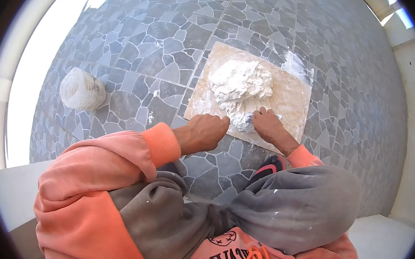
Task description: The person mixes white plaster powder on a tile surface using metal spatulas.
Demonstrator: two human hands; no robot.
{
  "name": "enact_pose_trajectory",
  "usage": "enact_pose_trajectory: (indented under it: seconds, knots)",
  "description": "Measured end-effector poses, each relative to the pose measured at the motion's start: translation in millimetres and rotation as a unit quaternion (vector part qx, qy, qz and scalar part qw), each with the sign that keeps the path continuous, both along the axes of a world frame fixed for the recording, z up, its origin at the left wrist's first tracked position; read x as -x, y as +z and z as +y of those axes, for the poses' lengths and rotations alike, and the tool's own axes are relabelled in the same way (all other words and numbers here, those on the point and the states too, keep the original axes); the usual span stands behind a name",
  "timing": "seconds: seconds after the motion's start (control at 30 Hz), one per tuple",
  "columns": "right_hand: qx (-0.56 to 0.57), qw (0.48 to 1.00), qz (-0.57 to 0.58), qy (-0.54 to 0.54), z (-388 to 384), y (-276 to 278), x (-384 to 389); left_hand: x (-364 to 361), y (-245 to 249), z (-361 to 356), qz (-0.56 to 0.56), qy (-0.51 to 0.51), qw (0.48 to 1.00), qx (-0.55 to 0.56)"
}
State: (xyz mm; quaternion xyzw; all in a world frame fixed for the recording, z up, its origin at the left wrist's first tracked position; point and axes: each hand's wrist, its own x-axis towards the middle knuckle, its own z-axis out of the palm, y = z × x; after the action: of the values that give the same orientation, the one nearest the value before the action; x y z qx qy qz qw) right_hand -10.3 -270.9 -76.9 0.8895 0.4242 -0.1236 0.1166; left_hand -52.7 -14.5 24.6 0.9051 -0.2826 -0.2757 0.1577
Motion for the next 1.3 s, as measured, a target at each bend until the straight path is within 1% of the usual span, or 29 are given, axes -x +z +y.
enact_pose_trajectory:
  seconds: [0.07, 0.1, 0.2, 0.23, 0.27, 0.33, 0.43, 0.53, 0.57, 0.63, 0.73, 0.77, 0.87, 0.97, 1.07, 1.1, 1.17, 1.2, 1.23, 1.3]
  knots:
    - [0.008, 0.999, -0.039, -0.031, -1, 16, -5, 1, -1, 0, -0.002, -0.002, 1.0, 0.005]
    - [0.0, 0.996, -0.088, -0.034, -2, 11, -3, 2, -1, 0, -0.004, -0.007, 1.0, 0.009]
    - [-0.012, 0.999, -0.03, 0.005, -10, -9, 18, 0, 1, -2, -0.006, -0.006, 1.0, 0.016]
    - [-0.014, 1.0, -0.016, -0.009, -9, -12, 24, 0, 1, -3, -0.004, -0.003, 1.0, 0.018]
    - [-0.02, 0.999, -0.023, -0.022, -14, -12, 26, -1, 2, -4, -0.008, -0.003, 1.0, 0.01]
    - [-0.033, 0.998, -0.032, -0.045, -10, 15, 31, 1, 3, -4, -0.013, -0.001, 1.0, -0.005]
    - [-0.081, 0.991, -0.093, -0.042, -10, 1, 40, 1, 1, -4, -0.011, -0.006, 1.0, -0.006]
    - [-0.012, 1.0, -0.004, 0.013, -11, -5, 41, -1, 4, -7, -0.006, -0.007, 1.0, -0.009]
    - [-0.016, 1.0, -0.012, 0.0, -12, -4, 38, -1, 4, -6, -0.004, -0.002, 1.0, -0.013]
    - [-0.021, 0.999, -0.029, -0.028, -5, 17, 27, 0, 2, -6, 0.001, 0.004, 1.0, -0.02]
    - [-0.028, 0.99, -0.132, -0.051, -3, 1, 8, 0, 0, -3, 0.0, -0.005, 1.0, -0.022]
    - [-0.017, 0.993, -0.11, -0.038, -7, -16, 3, 0, 2, -4, 0.0, -0.007, 1.0, -0.019]
    - [0.0, 0.999, -0.032, 0.011, -9, -28, -1, -1, 4, -2, -0.004, -0.007, 1.0, -0.017]
    - [-0.002, 0.999, -0.023, -0.03, 8, 25, -12, 2, 2, -3, 0.0, 0.002, 1.0, -0.022]
    - [-0.031, 0.995, -0.082, -0.044, 13, -7, -15, 1, 6, -5, 0.005, -0.004, 1.0, -0.014]
    - [-0.001, 0.999, -0.039, -0.024, 17, -12, -11, 1, 7, -5, 0.0, -0.006, 1.0, -0.008]
    - [0.0, 1.0, 0.003, -0.012, 11, -18, -8, 0, 6, -4, -0.004, -0.003, 1.0, -0.009]
    - [0.002, 1.0, 0.027, -0.002, 15, -8, -7, 0, 5, -4, -0.004, 0.003, 1.0, -0.015]
    - [0.006, 0.999, 0.041, -0.019, 14, 4, -9, 2, 4, -4, -0.001, 0.01, 1.0, -0.019]
    - [-0.004, 0.999, -0.026, -0.047, 16, 10, -10, 4, 3, -1, 0.003, 0.009, 1.0, -0.015]
